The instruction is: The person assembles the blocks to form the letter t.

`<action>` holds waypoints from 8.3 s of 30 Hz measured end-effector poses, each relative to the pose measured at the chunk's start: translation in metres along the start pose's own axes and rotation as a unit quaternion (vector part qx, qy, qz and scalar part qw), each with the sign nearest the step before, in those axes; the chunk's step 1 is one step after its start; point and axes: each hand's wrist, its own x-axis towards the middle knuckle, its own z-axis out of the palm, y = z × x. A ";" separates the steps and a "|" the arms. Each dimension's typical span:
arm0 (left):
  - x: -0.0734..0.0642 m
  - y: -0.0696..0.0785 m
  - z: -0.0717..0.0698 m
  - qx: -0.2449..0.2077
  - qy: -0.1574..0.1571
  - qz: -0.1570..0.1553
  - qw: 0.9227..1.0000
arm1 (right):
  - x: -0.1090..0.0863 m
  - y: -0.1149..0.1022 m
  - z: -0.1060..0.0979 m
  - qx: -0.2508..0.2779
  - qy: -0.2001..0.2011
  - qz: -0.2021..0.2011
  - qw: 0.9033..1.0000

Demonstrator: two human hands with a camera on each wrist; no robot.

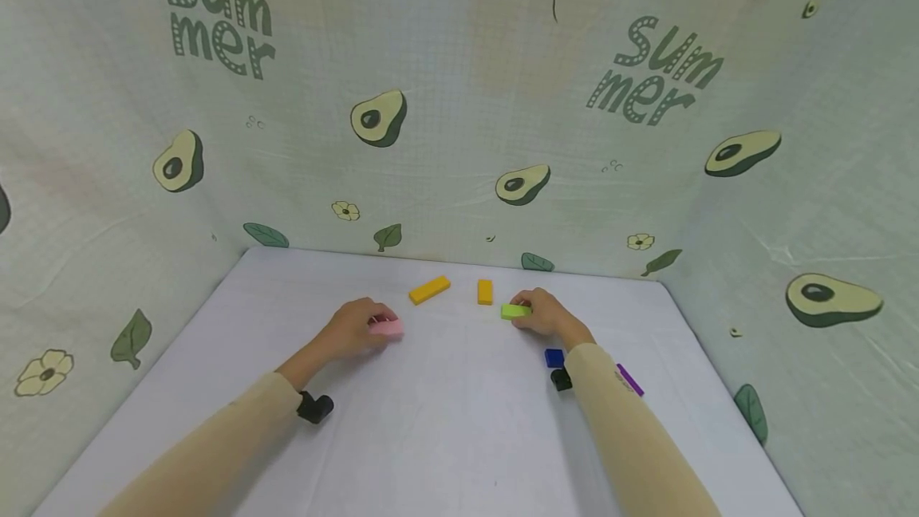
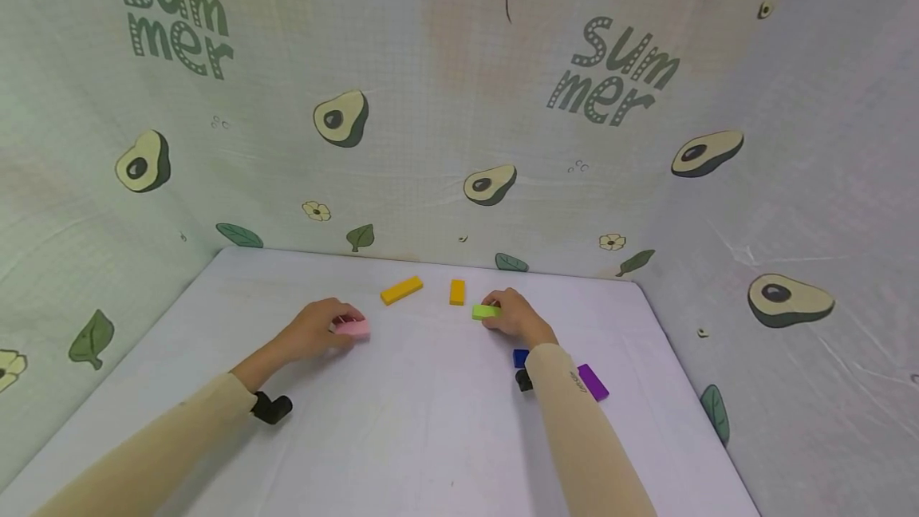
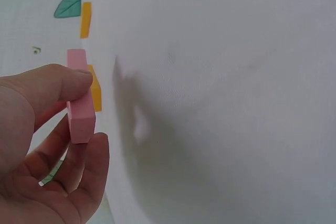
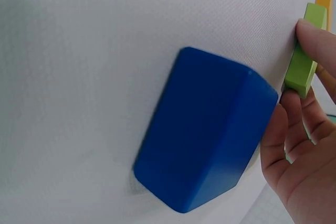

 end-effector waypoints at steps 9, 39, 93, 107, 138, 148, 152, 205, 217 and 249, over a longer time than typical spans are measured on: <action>0.005 0.011 0.009 -0.001 -0.008 0.023 1.000 | 0.001 0.001 0.000 0.007 -0.001 0.004 1.000; 0.026 0.056 0.042 -0.028 -0.034 0.052 0.998 | -0.003 -0.001 -0.003 0.005 -0.005 -0.007 1.000; 0.042 0.071 0.063 -0.052 -0.078 0.024 0.995 | -0.004 -0.003 -0.003 0.015 -0.003 -0.003 1.000; 0.041 0.073 0.063 -0.041 -0.079 0.007 0.996 | -0.003 -0.002 -0.001 0.006 -0.001 -0.011 1.000; 0.042 0.070 0.065 -0.033 -0.083 0.013 0.996 | -0.018 -0.012 -0.002 -0.074 0.039 -0.064 0.994; 0.042 0.069 0.064 -0.041 -0.084 0.012 0.996 | -0.031 -0.025 -0.005 -0.057 0.047 -0.063 0.995; 0.043 0.070 0.063 -0.043 -0.085 0.010 0.995 | -0.033 -0.025 -0.003 -0.055 0.048 -0.060 0.995; 0.046 0.070 0.063 -0.037 -0.100 0.000 0.994 | -0.059 -0.060 0.036 -0.032 0.037 -0.090 0.995; 0.046 0.069 0.062 -0.042 -0.096 0.001 0.994 | -0.057 -0.065 0.045 -0.031 0.035 -0.094 0.994; 0.044 0.071 0.059 -0.034 -0.099 0.006 0.994 | -0.053 -0.067 0.049 -0.018 0.016 -0.095 0.995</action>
